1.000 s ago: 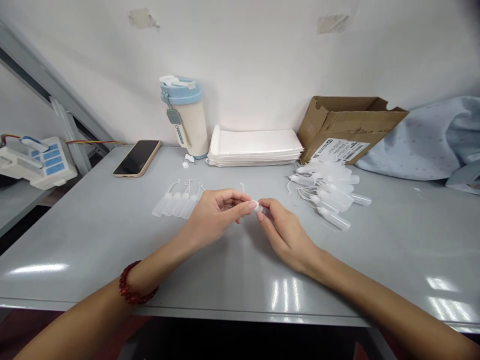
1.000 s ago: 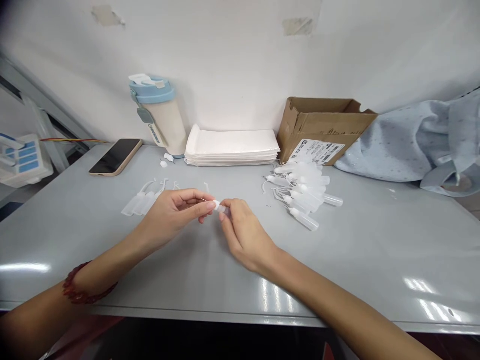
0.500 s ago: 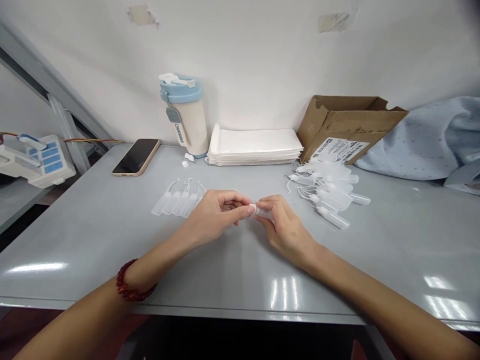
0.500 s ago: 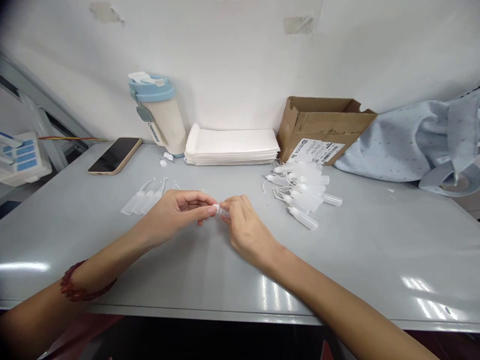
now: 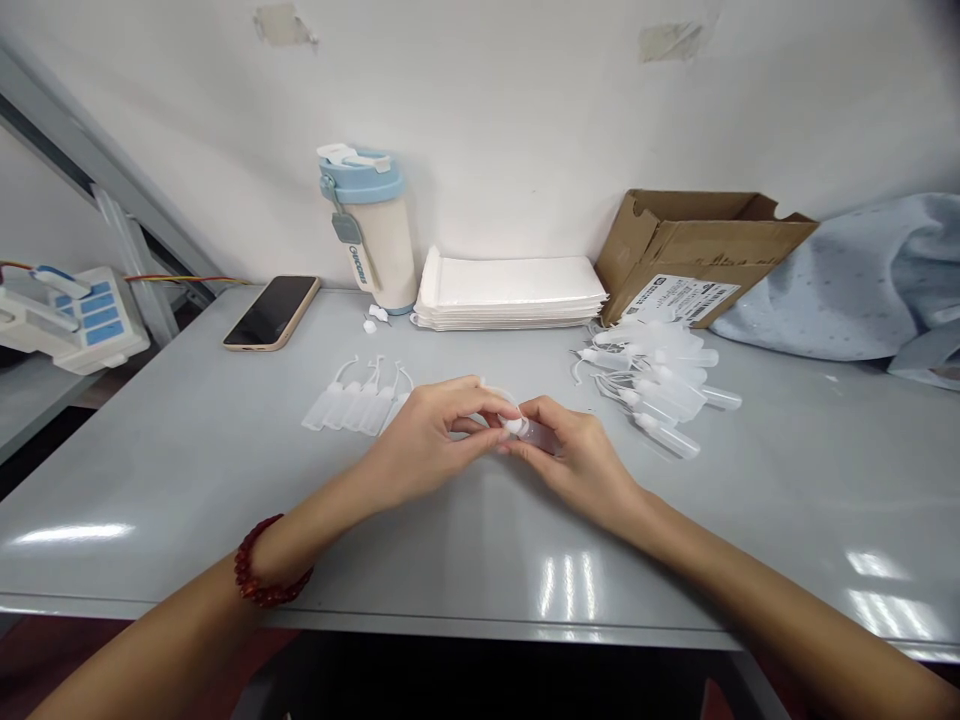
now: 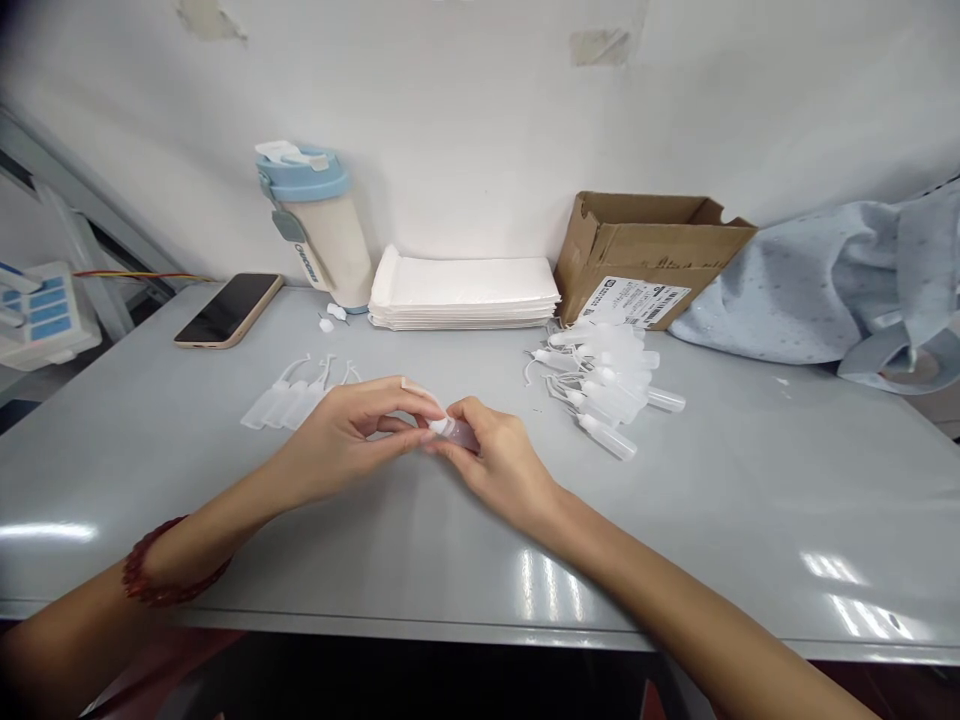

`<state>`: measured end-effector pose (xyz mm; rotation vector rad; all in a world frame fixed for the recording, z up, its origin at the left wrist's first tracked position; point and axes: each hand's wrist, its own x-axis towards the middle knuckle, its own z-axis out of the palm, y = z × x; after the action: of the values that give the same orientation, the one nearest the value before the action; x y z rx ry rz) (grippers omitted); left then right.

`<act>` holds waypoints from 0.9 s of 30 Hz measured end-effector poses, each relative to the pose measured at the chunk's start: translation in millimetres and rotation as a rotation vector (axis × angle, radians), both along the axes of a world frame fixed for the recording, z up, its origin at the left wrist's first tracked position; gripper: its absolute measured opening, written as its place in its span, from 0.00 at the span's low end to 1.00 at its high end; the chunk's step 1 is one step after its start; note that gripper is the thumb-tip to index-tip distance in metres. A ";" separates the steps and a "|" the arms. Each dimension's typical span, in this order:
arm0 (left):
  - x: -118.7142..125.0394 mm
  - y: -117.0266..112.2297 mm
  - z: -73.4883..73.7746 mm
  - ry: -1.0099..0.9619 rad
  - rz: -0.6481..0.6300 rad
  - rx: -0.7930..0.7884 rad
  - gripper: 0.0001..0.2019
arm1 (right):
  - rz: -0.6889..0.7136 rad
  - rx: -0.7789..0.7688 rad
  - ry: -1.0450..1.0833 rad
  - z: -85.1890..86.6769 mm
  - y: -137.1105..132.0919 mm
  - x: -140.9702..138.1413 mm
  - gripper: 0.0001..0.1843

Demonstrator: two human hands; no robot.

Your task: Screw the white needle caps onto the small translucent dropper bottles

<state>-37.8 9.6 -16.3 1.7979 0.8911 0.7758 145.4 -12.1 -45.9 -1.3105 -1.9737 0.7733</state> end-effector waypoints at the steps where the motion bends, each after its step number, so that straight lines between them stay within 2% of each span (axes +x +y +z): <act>1: 0.1 0.0 0.8 -0.015 0.001 -0.033 0.07 | 0.010 -0.008 0.016 1.6 -0.6 -0.3 0.08; 5: 0.3 1.6 4.6 -0.081 0.013 -0.142 0.06 | 0.094 -0.042 0.071 7.2 -3.9 -1.7 0.09; 8: -0.6 3.9 6.2 -0.062 0.061 -0.202 0.07 | 0.081 -0.031 0.077 6.9 -5.7 -2.0 0.11; 12: -2.1 5.9 7.4 -0.010 0.126 -0.281 0.10 | 0.058 0.089 0.039 0.1 -6.7 -1.1 0.10; 15: -2.5 5.8 7.4 0.002 0.125 -0.299 0.10 | 0.074 0.173 -0.012 -2.7 -6.7 -0.4 0.08; 17: -2.0 4.9 5.9 -0.010 0.111 -0.284 0.09 | 0.070 0.131 0.003 -1.2 -6.4 -0.2 0.08; 22: 0.5 1.5 -1.2 -0.046 0.074 -0.076 0.06 | 0.016 -0.162 0.170 9.1 -4.3 -0.6 0.09; 24: 1.1 1.3 -2.3 -0.071 0.059 -0.042 0.06 | 0.014 -0.251 0.244 12.1 -3.7 -1.0 0.08; 27: 1.0 2.5 -0.8 -0.083 0.071 -0.087 0.07 | 0.003 -0.235 0.257 12.1 -3.7 -1.4 0.08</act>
<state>-36.8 12.0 -17.0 1.6537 0.9241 0.8383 144.0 -15.8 -33.8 -1.2660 -1.7209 1.1430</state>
